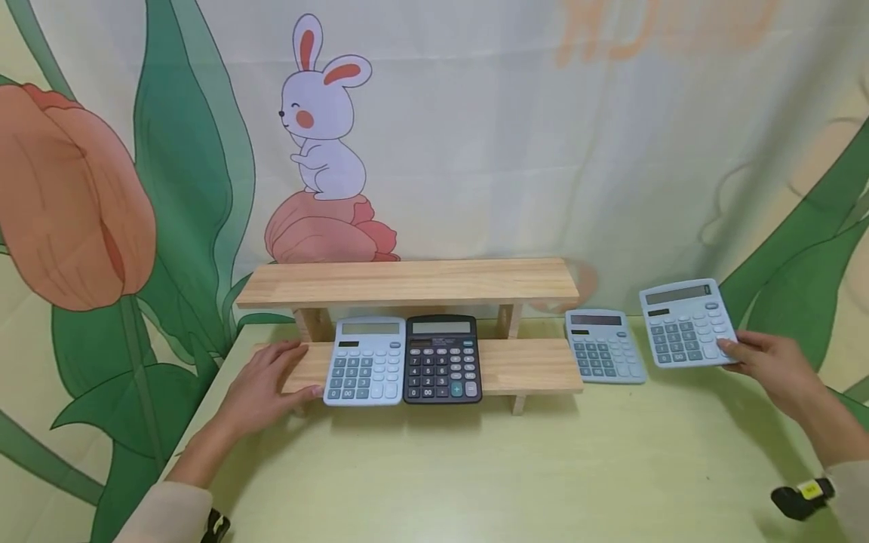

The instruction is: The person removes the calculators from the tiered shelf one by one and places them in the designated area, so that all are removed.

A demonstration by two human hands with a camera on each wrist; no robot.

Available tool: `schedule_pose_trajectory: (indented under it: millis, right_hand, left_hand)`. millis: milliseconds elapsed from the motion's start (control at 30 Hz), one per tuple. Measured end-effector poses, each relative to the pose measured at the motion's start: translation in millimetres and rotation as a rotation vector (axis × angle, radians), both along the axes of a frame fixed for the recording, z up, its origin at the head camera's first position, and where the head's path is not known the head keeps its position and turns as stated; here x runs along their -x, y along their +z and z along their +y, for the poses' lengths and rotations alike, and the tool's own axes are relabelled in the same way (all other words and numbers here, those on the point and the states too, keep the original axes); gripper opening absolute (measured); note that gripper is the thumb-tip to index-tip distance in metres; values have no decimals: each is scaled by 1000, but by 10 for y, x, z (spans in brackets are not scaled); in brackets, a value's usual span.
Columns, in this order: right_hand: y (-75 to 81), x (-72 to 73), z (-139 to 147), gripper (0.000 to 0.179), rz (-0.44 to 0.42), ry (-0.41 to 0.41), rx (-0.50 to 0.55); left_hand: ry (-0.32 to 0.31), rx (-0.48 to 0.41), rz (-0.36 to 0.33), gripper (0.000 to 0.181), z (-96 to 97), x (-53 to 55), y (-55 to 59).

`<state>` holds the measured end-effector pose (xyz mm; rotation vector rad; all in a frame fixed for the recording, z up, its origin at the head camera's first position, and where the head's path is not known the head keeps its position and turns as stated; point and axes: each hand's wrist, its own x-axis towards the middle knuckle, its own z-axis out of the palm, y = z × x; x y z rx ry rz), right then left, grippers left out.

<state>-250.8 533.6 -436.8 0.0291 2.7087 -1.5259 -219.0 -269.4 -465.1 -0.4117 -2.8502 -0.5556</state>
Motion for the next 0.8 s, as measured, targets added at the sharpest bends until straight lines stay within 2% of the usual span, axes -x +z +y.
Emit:
schedule_pose_trajectory:
  millis: [167, 300, 600, 800]
  right_hand:
    - [-68, -7, 66, 76, -61, 5, -61]
    - [-142, 4, 98, 76, -92, 15, -62]
    - [-429, 106, 200, 74, -89, 18, 52]
    - [-495, 147, 217, 75, -105, 36, 107]
  left_hand:
    - [3, -3, -4, 96, 5, -13, 4]
    - [13, 0, -18, 96, -4, -16, 10]
    - [12, 1, -15, 96, -11, -19, 6]
    - [15, 5, -14, 97, -4, -26, 15]
